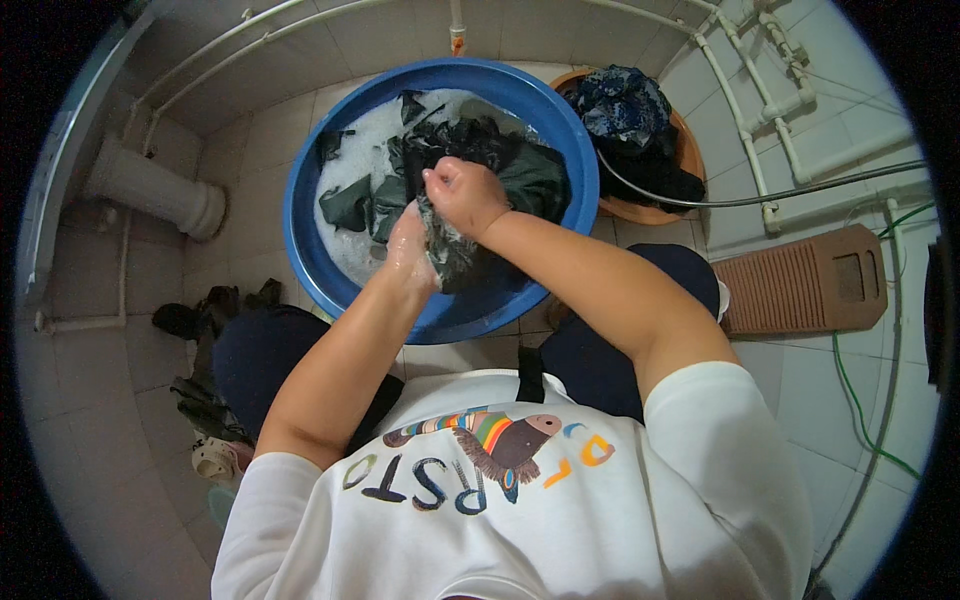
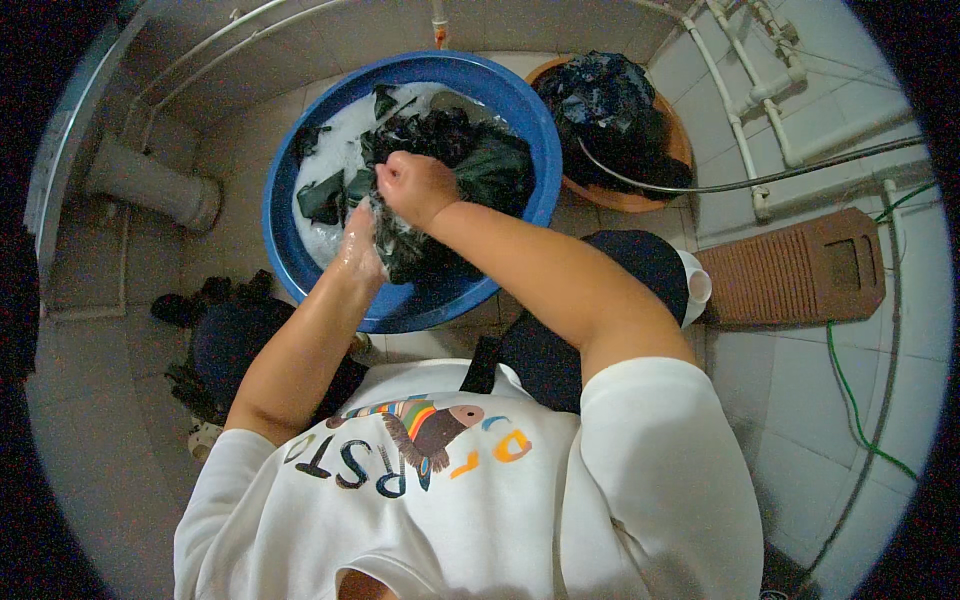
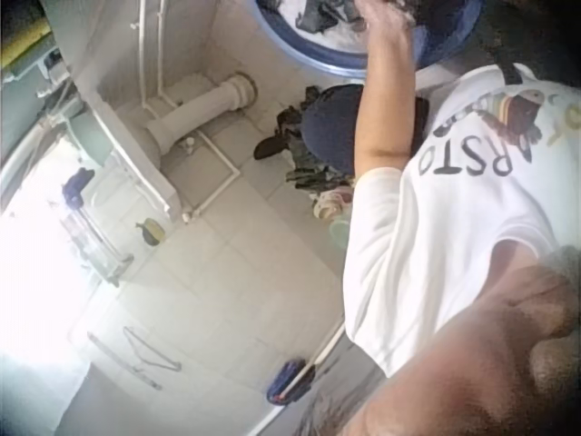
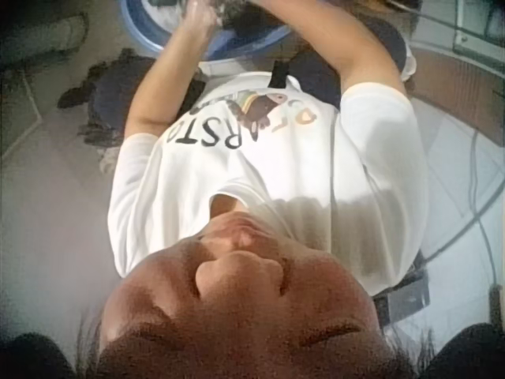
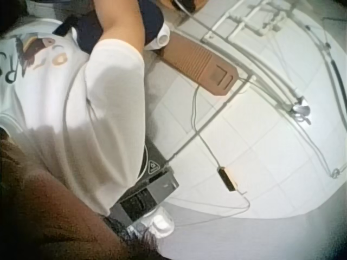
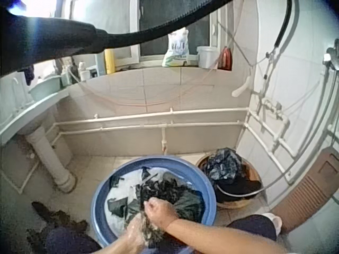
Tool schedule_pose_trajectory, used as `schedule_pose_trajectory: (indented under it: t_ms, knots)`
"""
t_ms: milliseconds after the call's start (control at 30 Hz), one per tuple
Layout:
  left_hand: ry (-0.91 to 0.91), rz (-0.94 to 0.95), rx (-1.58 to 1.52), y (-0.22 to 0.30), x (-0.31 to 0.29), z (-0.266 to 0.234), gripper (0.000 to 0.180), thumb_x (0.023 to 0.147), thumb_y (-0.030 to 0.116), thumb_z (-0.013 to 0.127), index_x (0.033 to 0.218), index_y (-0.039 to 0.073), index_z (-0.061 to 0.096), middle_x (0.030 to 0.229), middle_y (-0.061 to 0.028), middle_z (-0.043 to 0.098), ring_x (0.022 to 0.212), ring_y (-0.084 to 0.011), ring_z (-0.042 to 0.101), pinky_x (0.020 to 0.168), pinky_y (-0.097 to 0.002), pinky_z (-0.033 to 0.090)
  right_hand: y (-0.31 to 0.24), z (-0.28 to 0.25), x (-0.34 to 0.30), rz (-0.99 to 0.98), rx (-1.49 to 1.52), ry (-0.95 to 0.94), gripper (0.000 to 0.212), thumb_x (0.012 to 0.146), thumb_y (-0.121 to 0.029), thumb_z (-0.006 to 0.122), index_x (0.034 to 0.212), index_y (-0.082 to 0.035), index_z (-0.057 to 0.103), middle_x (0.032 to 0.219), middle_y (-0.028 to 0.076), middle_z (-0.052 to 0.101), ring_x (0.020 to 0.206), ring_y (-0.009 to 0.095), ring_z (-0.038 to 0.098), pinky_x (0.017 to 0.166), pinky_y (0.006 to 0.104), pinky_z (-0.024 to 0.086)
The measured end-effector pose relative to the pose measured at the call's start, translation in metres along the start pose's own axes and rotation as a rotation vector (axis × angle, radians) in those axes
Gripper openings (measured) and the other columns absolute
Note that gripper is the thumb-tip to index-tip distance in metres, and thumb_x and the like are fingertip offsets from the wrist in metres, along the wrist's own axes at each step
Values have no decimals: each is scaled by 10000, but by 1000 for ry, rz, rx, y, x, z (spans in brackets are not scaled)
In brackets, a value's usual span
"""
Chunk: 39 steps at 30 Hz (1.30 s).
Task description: The person hand washes a dark garment in a blue plastic basin filled with soapy water. They repeatedly submerge, scrub, and wring the fabric with both hands, occasionally lifting it to inspect or reposition it within the basin.
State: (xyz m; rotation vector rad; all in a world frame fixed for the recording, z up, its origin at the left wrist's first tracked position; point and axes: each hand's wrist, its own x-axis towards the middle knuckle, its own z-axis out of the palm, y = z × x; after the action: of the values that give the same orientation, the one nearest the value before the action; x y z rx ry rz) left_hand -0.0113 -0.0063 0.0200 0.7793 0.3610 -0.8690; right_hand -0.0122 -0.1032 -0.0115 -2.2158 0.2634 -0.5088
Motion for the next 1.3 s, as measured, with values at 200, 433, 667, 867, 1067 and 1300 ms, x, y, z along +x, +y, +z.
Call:
schedule_pose_trajectory:
  t_ms: [200, 433, 667, 867, 1067, 1300]
  knots:
    - [-601, 476, -395, -23, 56, -74, 248, 856, 315, 411, 744, 113, 503, 768, -53, 562, 687, -196, 543, 625, -319, 442, -70, -3, -45, -357, 60, -237, 145, 735, -234, 568, 690, -96, 577, 658, 121, 565, 619, 311, 553, 585, 364, 441]
    - [-343, 106, -57, 3, 33, -48, 265, 871, 295, 392, 947, 76, 519, 878, -60, 582, 874, -193, 551, 748, -294, 456, -20, 5, -11, -100, 17, -63, 189, 733, -269, 549, 659, -95, 553, 687, 147, 571, 638, 327, 562, 554, 409, 449]
    - [-762, 342, -250, -18, 87, -108, 412, 850, 442, 387, 1017, 88, 515, 938, -93, 568, 919, -212, 533, 813, -347, 432, -28, 12, -22, -365, 187, -62, 141, 734, -208, 572, 699, -73, 556, 685, 134, 559, 644, 315, 554, 569, 377, 447]
    - [73, 147, 826, 27, -19, 10, 356, 779, 288, 583, 1010, 23, 529, 957, -113, 579, 822, -174, 572, 680, -281, 466, 21, -17, 30, 126, 63, 85, 300, 762, -344, 574, 878, -80, 492, 776, 93, 570, 700, 259, 571, 608, 377, 446]
    - [-31, 218, 108, 69, 0, -20, 413, 737, 319, 571, 1026, 27, 524, 972, -145, 578, 888, -266, 564, 814, -395, 445, 50, -39, 41, 110, 95, -695, 738, 643, -501, 658, 1131, 19, 469, 1139, 196, 493, 1027, 269, 492, 889, 318, 361]
    - [20, 141, -218, 63, 21, -30, 461, 838, 405, 431, 1067, 15, 518, 1038, -166, 562, 958, -320, 530, 898, -450, 378, -6, -56, 36, 199, 668, -271, 439, 625, -66, 611, 1047, -29, 494, 960, 98, 561, 869, 204, 532, 820, 311, 405]
